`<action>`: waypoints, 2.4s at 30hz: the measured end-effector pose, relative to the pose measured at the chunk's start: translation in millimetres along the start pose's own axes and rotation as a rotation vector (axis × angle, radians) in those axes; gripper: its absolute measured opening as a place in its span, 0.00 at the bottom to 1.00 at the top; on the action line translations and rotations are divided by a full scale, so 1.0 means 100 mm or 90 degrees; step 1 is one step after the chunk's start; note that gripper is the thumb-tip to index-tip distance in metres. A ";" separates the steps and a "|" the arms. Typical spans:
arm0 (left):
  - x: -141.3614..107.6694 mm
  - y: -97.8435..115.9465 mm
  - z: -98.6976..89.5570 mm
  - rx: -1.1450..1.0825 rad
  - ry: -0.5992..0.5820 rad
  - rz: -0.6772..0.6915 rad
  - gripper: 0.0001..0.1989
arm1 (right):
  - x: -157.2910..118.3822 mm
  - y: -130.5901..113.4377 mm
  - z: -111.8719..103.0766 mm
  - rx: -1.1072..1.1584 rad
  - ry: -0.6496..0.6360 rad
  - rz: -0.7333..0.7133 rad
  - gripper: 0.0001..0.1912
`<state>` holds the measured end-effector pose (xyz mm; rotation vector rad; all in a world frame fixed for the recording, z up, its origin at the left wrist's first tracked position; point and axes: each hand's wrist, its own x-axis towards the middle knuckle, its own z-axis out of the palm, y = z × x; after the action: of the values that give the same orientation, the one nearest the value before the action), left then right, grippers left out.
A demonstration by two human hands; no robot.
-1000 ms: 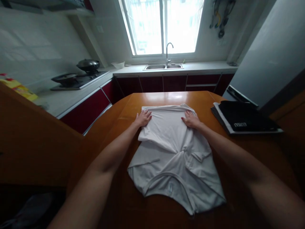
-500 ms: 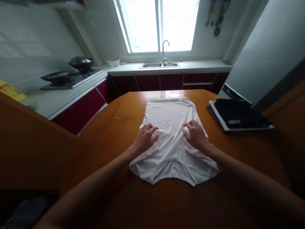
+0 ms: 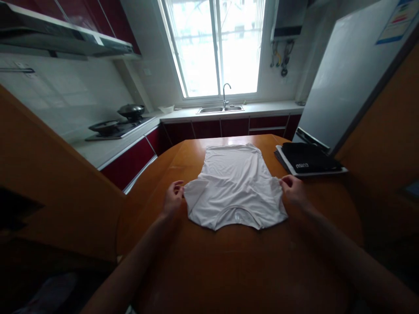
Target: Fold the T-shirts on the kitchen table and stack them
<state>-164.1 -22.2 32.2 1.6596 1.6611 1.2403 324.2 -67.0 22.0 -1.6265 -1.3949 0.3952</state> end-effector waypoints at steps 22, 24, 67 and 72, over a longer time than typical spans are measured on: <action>-0.68 -0.05 0.21 0.546 -0.398 0.318 0.30 | -1.09 -0.03 0.01 -0.355 -0.401 -0.259 0.37; -0.96 -0.10 0.10 0.563 -0.397 0.309 0.30 | -1.27 0.00 -0.15 -0.356 -0.439 -0.241 0.40; 3.09 -0.34 1.19 0.146 -0.180 -0.066 0.11 | 3.05 0.23 0.98 -0.050 -0.298 0.068 0.10; 3.09 -0.20 1.08 -0.011 -0.195 -0.092 0.13 | 3.14 0.24 0.87 0.073 -0.277 0.126 0.15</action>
<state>-129.2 303.5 43.9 1.5959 1.5449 0.8799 370.1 254.5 55.3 -1.6499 -1.4935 0.9752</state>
